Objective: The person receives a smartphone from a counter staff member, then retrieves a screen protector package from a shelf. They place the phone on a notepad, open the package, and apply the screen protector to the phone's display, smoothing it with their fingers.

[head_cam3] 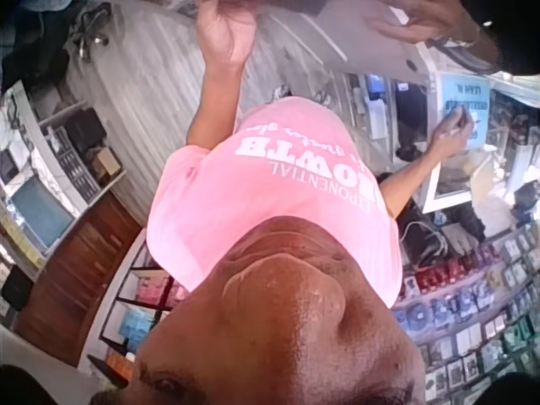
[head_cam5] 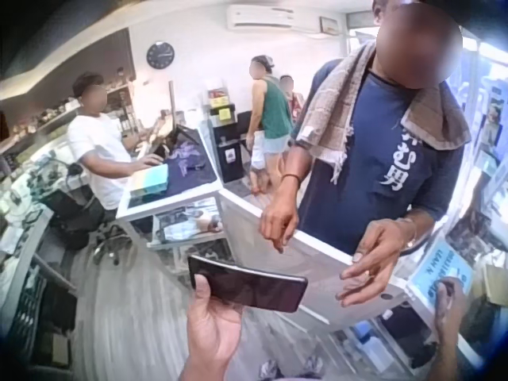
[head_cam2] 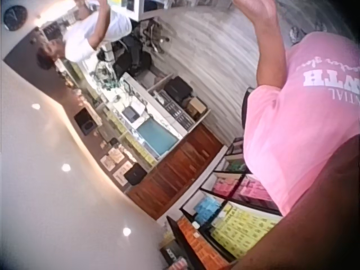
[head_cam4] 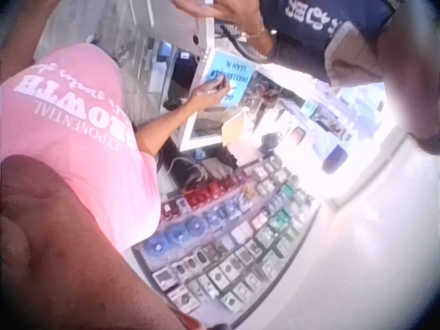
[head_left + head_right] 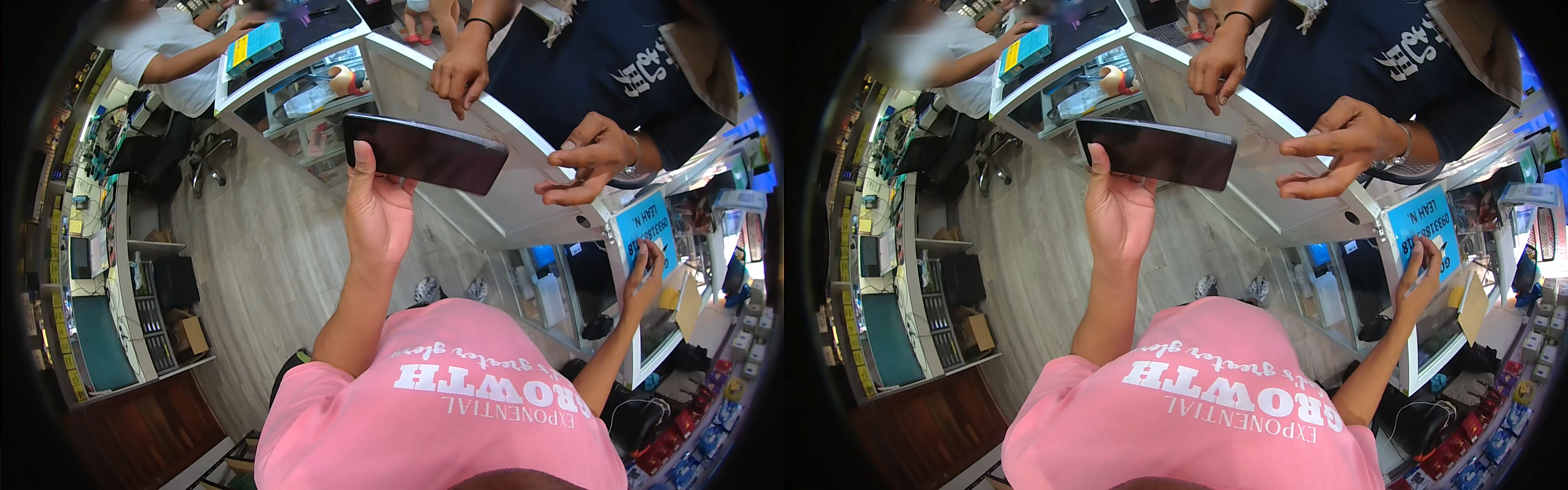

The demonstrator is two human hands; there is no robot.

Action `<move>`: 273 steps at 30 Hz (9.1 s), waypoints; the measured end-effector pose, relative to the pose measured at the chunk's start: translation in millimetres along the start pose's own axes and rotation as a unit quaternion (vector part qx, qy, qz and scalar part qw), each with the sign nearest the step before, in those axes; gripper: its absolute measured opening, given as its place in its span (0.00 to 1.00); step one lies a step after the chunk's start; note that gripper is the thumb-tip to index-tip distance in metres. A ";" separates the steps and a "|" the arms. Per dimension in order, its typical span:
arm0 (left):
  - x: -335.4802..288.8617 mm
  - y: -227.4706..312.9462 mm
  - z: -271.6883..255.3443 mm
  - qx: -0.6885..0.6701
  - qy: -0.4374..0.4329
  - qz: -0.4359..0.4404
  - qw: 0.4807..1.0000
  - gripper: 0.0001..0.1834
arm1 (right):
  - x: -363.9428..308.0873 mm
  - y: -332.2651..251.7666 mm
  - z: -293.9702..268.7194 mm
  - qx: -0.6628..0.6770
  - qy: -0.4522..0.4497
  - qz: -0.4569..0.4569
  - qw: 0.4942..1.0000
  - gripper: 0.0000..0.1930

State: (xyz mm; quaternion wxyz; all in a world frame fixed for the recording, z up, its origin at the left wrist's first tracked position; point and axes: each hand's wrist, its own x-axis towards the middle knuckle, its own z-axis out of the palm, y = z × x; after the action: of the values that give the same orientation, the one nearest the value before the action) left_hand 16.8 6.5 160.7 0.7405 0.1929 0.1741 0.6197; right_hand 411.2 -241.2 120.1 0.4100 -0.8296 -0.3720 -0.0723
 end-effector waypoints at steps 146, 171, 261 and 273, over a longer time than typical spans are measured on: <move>6.1 44.8 -83.1 -0.216 -0.123 -0.163 0.955 0.38 | 5.6 14.6 0.8 -0.013 -0.018 -0.051 0.998 0.19; -11.5 31.7 -71.7 -0.134 -0.084 -0.120 0.980 0.33 | -74.3 -250.6 106.4 0.171 -0.419 -0.195 0.870 0.25; -42.9 29.4 -74.5 -0.096 -0.121 -0.034 0.987 0.38 | -94.3 -306.8 132.6 0.450 -0.569 0.104 0.681 0.21; -45.4 38.7 -70.6 -0.115 -0.091 -0.051 0.988 0.37 | -109.5 -309.9 149.2 0.434 -0.516 -0.025 0.739 0.21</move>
State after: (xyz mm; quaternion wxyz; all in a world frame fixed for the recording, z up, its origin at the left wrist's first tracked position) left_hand -59.0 -27.1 119.9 0.8014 0.1528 0.0438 0.5766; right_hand 95.8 -72.8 170.3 0.4689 -0.4629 -0.5384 0.5253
